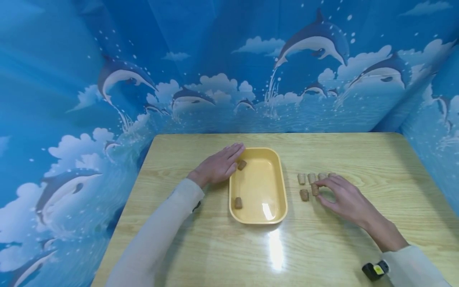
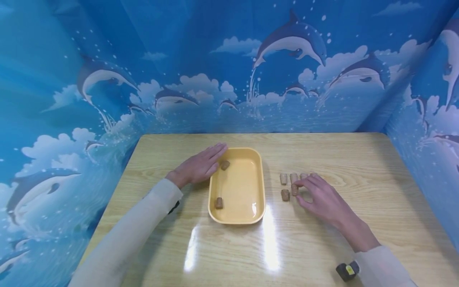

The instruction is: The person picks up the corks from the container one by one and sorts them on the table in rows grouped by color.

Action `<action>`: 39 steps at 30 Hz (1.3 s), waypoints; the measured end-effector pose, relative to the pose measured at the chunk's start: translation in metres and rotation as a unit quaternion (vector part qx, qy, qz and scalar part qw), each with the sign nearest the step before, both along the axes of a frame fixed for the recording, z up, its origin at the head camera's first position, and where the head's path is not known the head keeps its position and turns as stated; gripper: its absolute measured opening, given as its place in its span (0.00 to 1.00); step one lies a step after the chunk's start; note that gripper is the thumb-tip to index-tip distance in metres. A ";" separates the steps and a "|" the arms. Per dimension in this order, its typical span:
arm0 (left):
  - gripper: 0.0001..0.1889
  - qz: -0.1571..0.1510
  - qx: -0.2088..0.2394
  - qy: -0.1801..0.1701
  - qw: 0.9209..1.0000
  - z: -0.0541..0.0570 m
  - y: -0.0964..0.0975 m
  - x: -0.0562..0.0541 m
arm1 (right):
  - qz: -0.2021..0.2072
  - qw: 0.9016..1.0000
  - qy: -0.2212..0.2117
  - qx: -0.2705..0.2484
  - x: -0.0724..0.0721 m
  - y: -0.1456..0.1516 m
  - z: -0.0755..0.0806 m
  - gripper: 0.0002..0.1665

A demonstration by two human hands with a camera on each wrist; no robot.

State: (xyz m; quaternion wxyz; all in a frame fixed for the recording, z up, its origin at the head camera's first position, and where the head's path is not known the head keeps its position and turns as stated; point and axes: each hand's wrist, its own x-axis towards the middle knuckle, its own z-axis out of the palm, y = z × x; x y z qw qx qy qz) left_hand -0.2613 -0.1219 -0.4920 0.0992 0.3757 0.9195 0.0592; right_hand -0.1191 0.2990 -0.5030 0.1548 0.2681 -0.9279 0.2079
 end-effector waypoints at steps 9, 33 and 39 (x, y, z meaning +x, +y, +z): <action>0.35 -0.006 0.005 0.007 1.000 -0.001 0.000 0.000 | -0.014 1.000 -0.028 0.003 0.000 0.003 -0.008 0.27; 0.35 -0.011 0.009 0.005 1.000 -0.002 -0.001 -0.001 | -0.036 0.996 -0.082 0.020 0.003 0.004 -0.021 0.26; 0.35 -0.011 0.005 0.009 1.000 -0.001 -0.001 0.000 | -0.041 0.995 -0.091 0.019 0.003 0.004 -0.022 0.26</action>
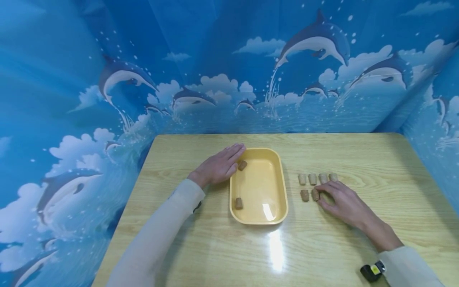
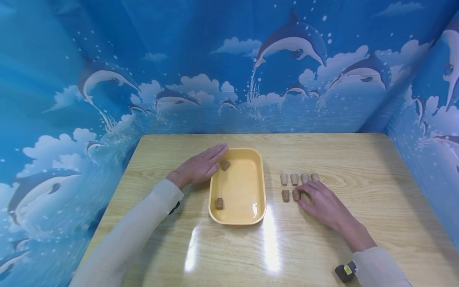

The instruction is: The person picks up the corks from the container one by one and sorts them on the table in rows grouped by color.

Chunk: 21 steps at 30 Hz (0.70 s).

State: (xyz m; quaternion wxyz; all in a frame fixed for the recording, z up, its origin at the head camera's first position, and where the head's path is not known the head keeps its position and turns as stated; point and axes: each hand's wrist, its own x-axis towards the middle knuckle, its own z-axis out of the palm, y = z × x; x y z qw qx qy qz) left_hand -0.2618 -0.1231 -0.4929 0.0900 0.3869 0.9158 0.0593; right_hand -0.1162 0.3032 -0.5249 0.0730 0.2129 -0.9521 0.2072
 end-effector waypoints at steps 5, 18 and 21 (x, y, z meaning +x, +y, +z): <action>0.35 0.003 -0.002 -0.001 1.000 0.001 0.001 0.001 | 0.001 1.000 0.001 -0.003 0.000 0.001 -0.001 0.27; 0.35 0.005 -0.003 -0.005 1.000 0.002 0.001 0.001 | -0.004 1.000 0.002 -0.006 -0.001 0.001 0.000 0.28; 0.35 0.005 -0.004 -0.004 1.000 0.002 0.001 0.001 | -0.012 1.000 -0.005 -0.008 0.000 0.001 0.000 0.28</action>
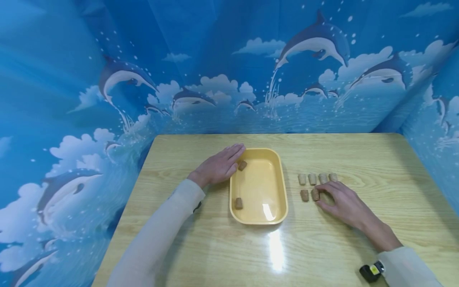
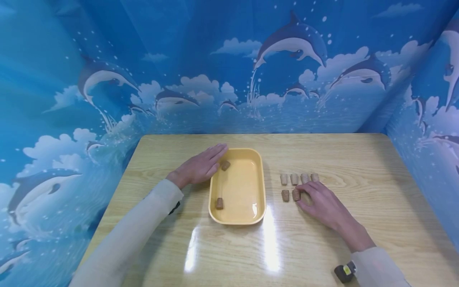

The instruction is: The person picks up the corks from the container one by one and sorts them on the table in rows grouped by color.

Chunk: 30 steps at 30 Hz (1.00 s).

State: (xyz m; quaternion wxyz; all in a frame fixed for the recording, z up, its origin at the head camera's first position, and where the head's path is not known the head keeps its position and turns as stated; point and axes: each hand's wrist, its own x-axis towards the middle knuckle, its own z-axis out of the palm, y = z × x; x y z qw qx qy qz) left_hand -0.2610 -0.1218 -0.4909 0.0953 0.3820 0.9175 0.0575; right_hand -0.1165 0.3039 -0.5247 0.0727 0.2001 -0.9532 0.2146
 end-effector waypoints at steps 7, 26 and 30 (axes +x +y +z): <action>0.35 -0.003 0.000 0.002 1.000 -0.001 0.000 -0.001 | -0.005 1.000 0.003 0.001 0.002 -0.002 0.005 0.30; 0.35 -0.009 0.003 0.002 1.000 -0.002 -0.002 -0.001 | 0.011 1.000 0.023 -0.015 -0.006 -0.028 0.031 0.29; 0.35 -0.008 0.001 0.001 1.000 -0.002 -0.002 -0.001 | 0.024 0.999 0.028 -0.018 -0.011 -0.037 0.036 0.28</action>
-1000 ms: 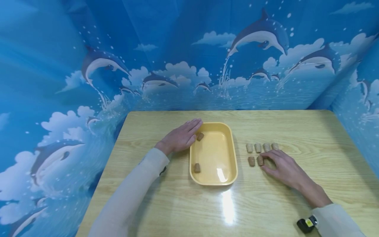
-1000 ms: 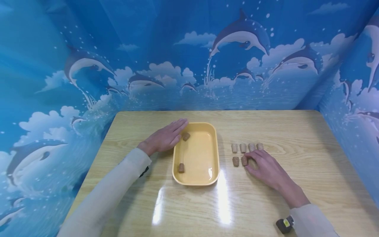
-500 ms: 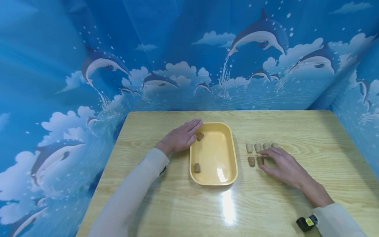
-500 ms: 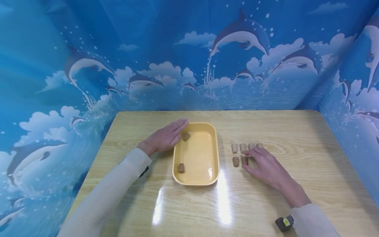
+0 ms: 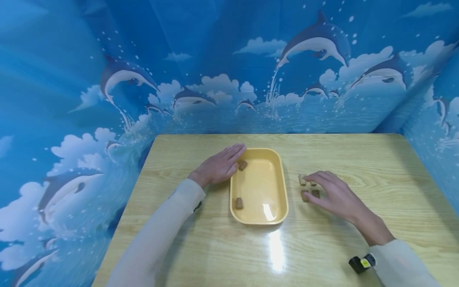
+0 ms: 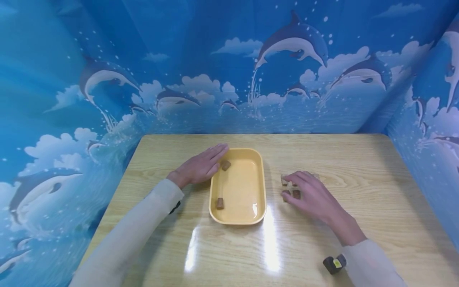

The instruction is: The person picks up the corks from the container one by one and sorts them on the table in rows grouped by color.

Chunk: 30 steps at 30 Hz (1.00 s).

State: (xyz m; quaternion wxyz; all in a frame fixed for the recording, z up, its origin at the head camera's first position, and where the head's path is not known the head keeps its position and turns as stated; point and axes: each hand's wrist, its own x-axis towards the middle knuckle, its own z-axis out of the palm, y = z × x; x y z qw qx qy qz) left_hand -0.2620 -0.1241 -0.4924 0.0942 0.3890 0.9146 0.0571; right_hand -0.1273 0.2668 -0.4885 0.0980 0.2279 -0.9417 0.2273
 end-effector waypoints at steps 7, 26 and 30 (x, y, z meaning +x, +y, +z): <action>0.35 0.004 -0.005 0.000 1.000 0.000 0.000 0.001 | 0.033 0.999 0.011 -0.017 -0.008 -0.016 0.006 0.26; 0.35 0.009 -0.003 -0.001 1.000 0.000 0.002 0.000 | 0.082 0.996 -0.031 -0.015 -0.022 -0.067 0.014 0.27; 0.35 0.009 -0.002 0.000 1.000 0.000 0.001 0.000 | 0.099 0.994 -0.034 -0.010 -0.023 -0.079 0.013 0.28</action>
